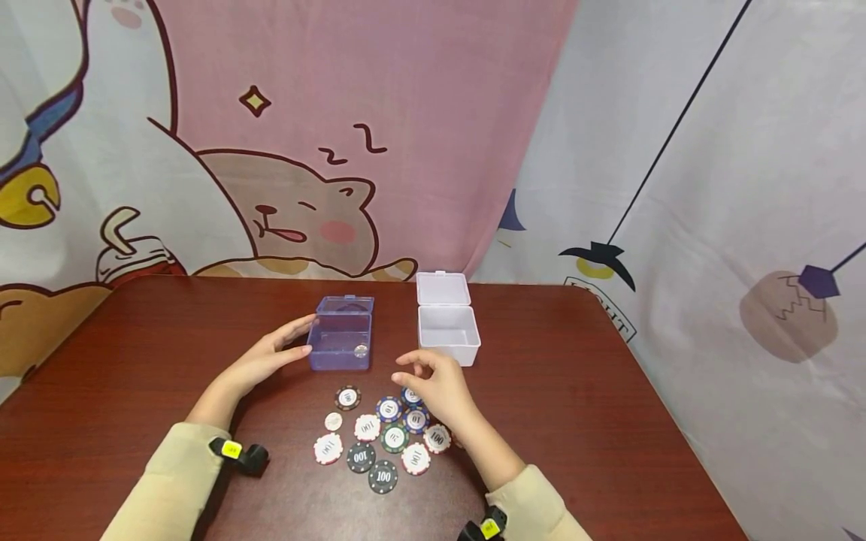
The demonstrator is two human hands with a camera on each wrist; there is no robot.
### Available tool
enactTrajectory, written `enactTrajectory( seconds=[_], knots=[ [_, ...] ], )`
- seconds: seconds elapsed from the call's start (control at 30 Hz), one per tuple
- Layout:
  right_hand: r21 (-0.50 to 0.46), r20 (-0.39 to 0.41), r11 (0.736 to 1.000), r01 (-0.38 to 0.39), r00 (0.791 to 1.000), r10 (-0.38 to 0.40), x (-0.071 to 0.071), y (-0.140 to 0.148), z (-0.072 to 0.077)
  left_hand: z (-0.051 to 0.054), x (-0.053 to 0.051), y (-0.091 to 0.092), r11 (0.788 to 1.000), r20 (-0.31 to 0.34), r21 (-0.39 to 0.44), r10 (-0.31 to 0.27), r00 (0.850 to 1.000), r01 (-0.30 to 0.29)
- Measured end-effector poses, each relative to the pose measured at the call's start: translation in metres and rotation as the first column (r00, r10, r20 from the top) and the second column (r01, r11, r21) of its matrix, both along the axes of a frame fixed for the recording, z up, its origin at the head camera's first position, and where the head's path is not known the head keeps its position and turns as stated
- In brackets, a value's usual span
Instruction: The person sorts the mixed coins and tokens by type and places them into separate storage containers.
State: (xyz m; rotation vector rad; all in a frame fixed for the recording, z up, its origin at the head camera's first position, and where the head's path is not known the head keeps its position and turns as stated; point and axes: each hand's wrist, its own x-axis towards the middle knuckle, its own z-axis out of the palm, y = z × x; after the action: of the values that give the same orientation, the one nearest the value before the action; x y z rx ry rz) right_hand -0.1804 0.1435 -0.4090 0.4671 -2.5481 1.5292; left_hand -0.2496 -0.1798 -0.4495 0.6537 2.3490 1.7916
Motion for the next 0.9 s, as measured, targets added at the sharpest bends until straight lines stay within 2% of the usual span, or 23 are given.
enactTrajectory(
  seconds=[0.17,0.43,0.9],
  knots=[
    [-0.008,0.025,1.0,0.013,1.0,-0.013,0.002,0.011,-0.007,0.002,0.001,0.001,1.0,0.008,-0.008,0.006,1.0,-0.006],
    [0.039,-0.004,0.999,0.022,1.0,-0.022,0.004,0.03,-0.013,0.001,0.001,0.001,1.0,0.002,-0.01,0.005,1.0,-0.005],
    [0.086,0.056,0.996,0.009,0.998,-0.013,0.001,0.06,-0.026,0.001,0.001,0.0,0.999,0.03,-0.028,0.023,0.999,-0.022]
  ],
)
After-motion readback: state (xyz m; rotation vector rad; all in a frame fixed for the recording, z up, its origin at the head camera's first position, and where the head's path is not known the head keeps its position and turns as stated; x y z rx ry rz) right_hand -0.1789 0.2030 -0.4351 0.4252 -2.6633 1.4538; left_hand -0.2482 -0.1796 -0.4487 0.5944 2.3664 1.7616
